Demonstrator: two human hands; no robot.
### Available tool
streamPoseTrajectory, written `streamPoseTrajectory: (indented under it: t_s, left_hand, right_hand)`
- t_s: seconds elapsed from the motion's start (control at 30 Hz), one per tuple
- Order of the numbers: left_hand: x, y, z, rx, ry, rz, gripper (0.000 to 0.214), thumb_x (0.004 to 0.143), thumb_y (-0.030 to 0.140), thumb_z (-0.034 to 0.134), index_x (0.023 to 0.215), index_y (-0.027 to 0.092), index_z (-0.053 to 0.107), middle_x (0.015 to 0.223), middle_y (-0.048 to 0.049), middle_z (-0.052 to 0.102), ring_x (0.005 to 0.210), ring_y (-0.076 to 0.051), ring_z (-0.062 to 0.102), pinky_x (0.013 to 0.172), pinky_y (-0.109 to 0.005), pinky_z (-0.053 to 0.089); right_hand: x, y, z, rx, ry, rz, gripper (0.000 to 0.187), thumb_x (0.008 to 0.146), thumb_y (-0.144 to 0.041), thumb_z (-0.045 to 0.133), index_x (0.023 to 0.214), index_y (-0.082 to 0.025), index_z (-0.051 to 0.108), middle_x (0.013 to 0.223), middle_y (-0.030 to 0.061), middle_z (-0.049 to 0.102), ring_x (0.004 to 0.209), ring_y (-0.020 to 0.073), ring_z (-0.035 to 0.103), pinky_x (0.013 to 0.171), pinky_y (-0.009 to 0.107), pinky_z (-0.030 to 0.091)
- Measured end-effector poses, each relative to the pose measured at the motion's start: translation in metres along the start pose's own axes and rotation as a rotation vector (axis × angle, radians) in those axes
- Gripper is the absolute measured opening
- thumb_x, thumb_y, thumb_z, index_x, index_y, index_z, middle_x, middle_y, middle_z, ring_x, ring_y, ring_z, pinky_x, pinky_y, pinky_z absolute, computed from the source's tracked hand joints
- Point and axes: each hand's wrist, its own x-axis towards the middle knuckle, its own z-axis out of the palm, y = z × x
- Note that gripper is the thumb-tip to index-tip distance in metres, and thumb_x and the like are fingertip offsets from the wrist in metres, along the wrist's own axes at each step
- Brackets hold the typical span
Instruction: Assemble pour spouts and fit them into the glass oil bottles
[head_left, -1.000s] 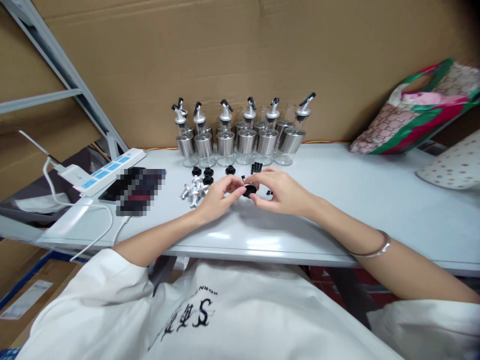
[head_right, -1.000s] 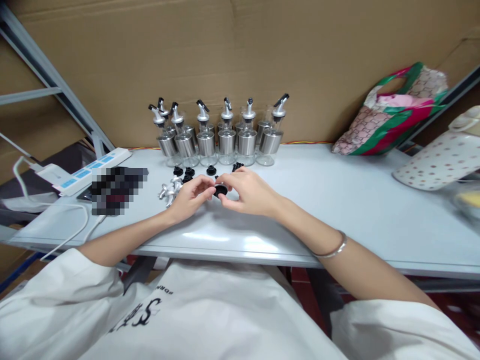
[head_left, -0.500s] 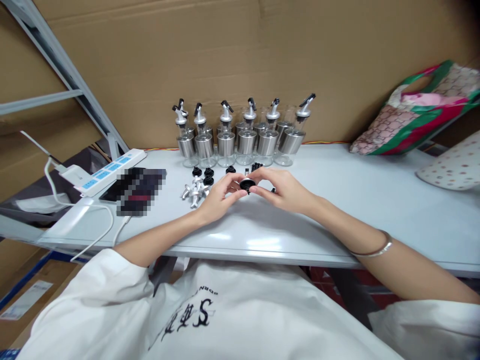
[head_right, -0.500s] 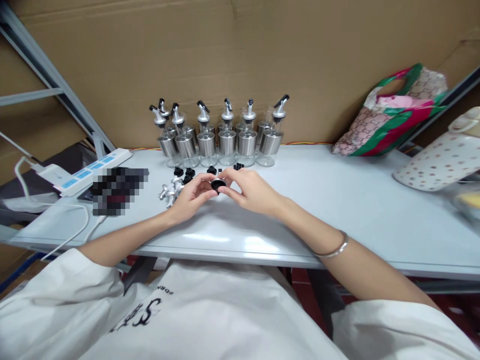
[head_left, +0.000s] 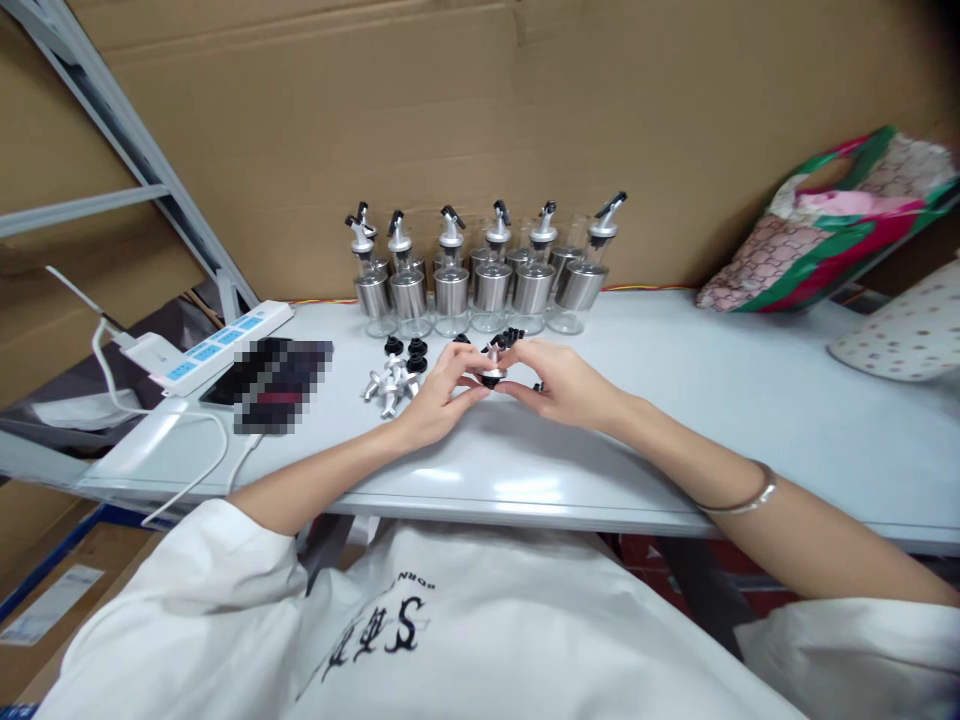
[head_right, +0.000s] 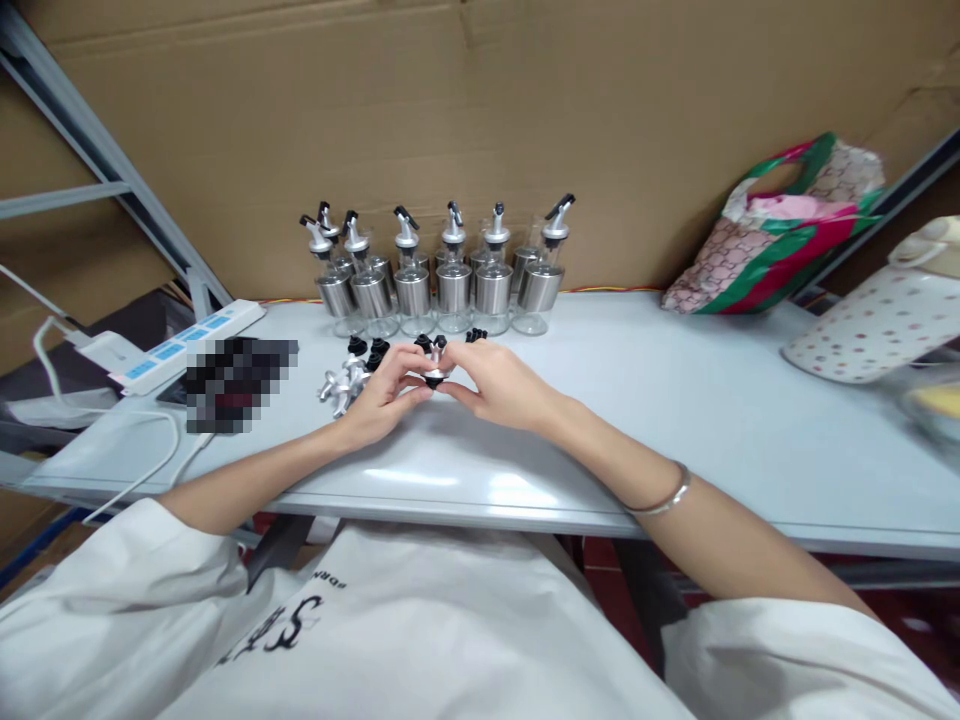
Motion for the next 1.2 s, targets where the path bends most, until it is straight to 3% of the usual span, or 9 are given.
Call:
streamPoseTrajectory:
  t_s: [0.2,0.33,0.43,0.53,0.67,0.83,0.93,1.1,1.2]
  left_hand:
    - [0.001,0.004,0.002,0.046,-0.008,-0.004,0.023,0.091,0.033,0.052,0.111,0.023,0.055,0.119,-0.0078,0.047,0.111,-0.019,0.051,0.094,-0.034,0.047]
    - [0.001,0.004,0.002,0.042,0.03,-0.027,0.024,0.09,0.032,0.053,0.112,0.022,0.054,0.117,-0.0075,0.05,0.104,-0.018,0.055,0.092,-0.033,0.047]
    - [0.0,-0.001,0.002,-0.032,0.069,-0.071,0.043,0.086,0.033,0.059,0.126,0.025,0.045,0.116,-0.0066,0.051,0.097,-0.016,0.057,0.09,-0.032,0.047]
    - [0.001,-0.005,0.002,-0.084,0.083,-0.122,0.057,0.083,0.03,0.064,0.134,0.025,0.04,0.114,-0.0061,0.051,0.095,-0.015,0.058,0.089,-0.031,0.048]
    - [0.002,-0.004,0.0,-0.115,0.101,-0.144,0.045,0.079,0.024,0.066,0.123,0.024,0.055,0.11,-0.0047,0.051,0.094,-0.014,0.059,0.09,-0.03,0.048]
    - [0.003,0.001,0.0,-0.129,0.15,-0.138,0.029,0.077,0.021,0.068,0.106,0.022,0.062,0.125,-0.0063,0.048,0.096,-0.013,0.061,0.09,-0.029,0.049]
    - [0.002,0.003,0.0,-0.133,0.11,-0.129,0.023,0.078,0.018,0.065,0.1,0.02,0.062,0.131,-0.0081,0.051,0.1,-0.015,0.062,0.093,-0.031,0.048]
    - [0.001,0.006,-0.001,-0.061,0.118,-0.117,0.017,0.077,0.018,0.066,0.094,0.018,0.063,0.12,-0.0085,0.06,0.101,-0.018,0.061,0.092,-0.033,0.046]
    - [0.001,0.008,-0.001,0.008,0.129,-0.088,0.009,0.077,0.022,0.066,0.084,0.017,0.063,0.105,-0.006,0.062,0.095,-0.017,0.061,0.089,-0.032,0.047]
  right_hand:
    - [0.0,0.001,0.002,0.018,0.011,0.092,0.014,0.088,-0.034,0.057,0.091,-0.021,0.052,0.09,0.0069,0.07,0.082,0.0221,0.067,0.074,0.035,0.051]
    - [-0.001,0.0,0.004,0.057,0.052,0.184,0.037,0.084,-0.037,0.062,0.113,-0.021,0.044,0.091,0.0054,0.07,0.079,0.0216,0.068,0.073,0.036,0.053]
    - [-0.002,0.001,0.005,0.055,0.066,0.198,0.053,0.084,-0.036,0.062,0.127,-0.02,0.036,0.096,0.0065,0.071,0.084,0.0223,0.068,0.077,0.037,0.054]
    - [-0.001,0.003,0.005,0.016,0.022,0.14,0.04,0.085,-0.031,0.059,0.122,-0.02,0.047,0.1,0.0083,0.07,0.09,0.0233,0.068,0.08,0.038,0.054]
    - [-0.001,0.005,0.003,-0.017,0.045,0.039,0.02,0.087,-0.027,0.057,0.106,-0.02,0.057,0.101,0.0088,0.071,0.091,0.0224,0.068,0.081,0.036,0.054]
    - [0.0,0.003,0.001,-0.047,0.074,-0.039,0.015,0.087,-0.026,0.059,0.101,-0.019,0.058,0.097,0.008,0.071,0.089,0.0208,0.068,0.08,0.033,0.053]
    - [0.001,0.0,0.001,-0.056,0.084,-0.054,0.009,0.087,-0.025,0.058,0.095,-0.019,0.057,0.09,0.0062,0.071,0.082,0.0192,0.068,0.075,0.031,0.052]
    - [0.002,-0.006,0.001,-0.052,0.039,-0.045,0.007,0.088,-0.027,0.058,0.088,-0.02,0.056,0.082,0.0039,0.07,0.072,0.0172,0.066,0.07,0.029,0.05]
    - [0.002,-0.008,0.001,-0.051,-0.028,-0.008,0.013,0.087,-0.03,0.06,0.094,-0.019,0.057,0.087,0.006,0.071,0.074,0.0187,0.066,0.07,0.029,0.049]
